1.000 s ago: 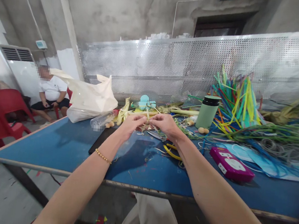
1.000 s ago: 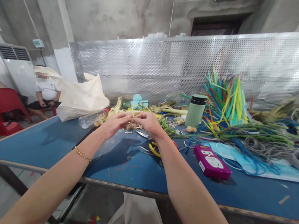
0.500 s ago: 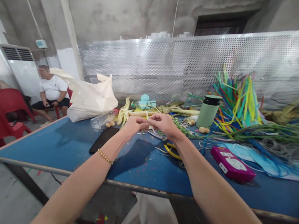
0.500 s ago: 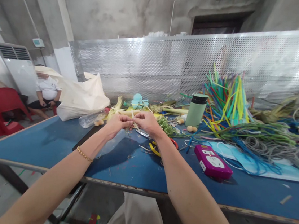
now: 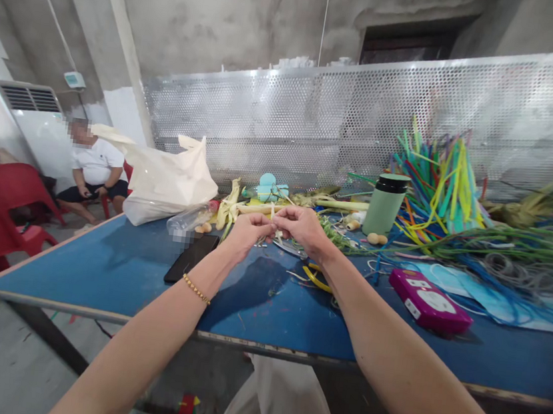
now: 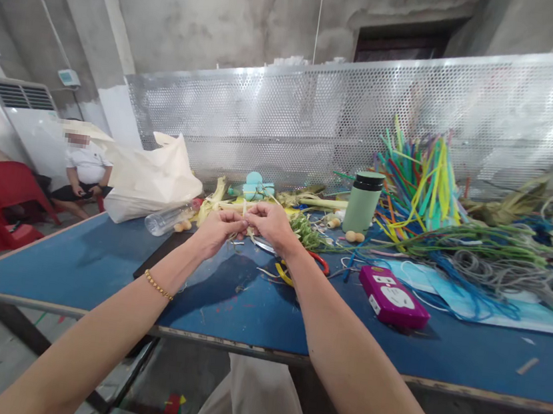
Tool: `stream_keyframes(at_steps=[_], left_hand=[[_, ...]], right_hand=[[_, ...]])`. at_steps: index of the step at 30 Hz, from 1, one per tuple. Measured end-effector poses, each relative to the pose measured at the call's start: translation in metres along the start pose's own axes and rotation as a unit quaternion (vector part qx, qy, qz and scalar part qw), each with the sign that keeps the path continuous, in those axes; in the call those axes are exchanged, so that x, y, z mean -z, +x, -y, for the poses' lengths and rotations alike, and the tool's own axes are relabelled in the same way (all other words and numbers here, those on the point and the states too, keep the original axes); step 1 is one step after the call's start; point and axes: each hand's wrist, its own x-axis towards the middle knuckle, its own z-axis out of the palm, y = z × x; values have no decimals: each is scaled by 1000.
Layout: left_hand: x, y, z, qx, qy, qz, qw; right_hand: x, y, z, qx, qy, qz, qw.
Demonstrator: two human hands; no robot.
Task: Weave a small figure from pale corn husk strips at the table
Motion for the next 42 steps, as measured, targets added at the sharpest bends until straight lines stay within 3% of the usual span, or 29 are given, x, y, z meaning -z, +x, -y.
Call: stream_keyframes(at_steps=[8, 15, 22, 30, 33, 37, 39, 42], left_hand=[[-4, -2, -2, -21, 31, -9, 999], [-5, -4, -2, -52, 45, -14, 998], [1, -1, 1, 33, -28, 18, 999], [7, -1, -3, 16, 48, 13, 999], [7, 1, -3, 27, -8, -15, 999], [9, 4, -6, 45, -106, -65, 991], [9, 4, -7, 47, -126, -86, 987], [8, 4, -5, 43, -133, -104, 985]], right_hand=[[1, 3, -3, 36, -21, -7, 999], [-4, 2, 0, 5, 46, -25, 999], [3, 1, 0, -3, 51, -16, 999], [4, 2, -1, 5, 27, 7, 1000], [3, 4, -3, -7, 23, -31, 999], [0, 5, -4, -95, -4, -113, 989], [-3, 2, -2, -124, -4, -83, 989], [-8, -4, 2, -112, 45, -11, 993]])
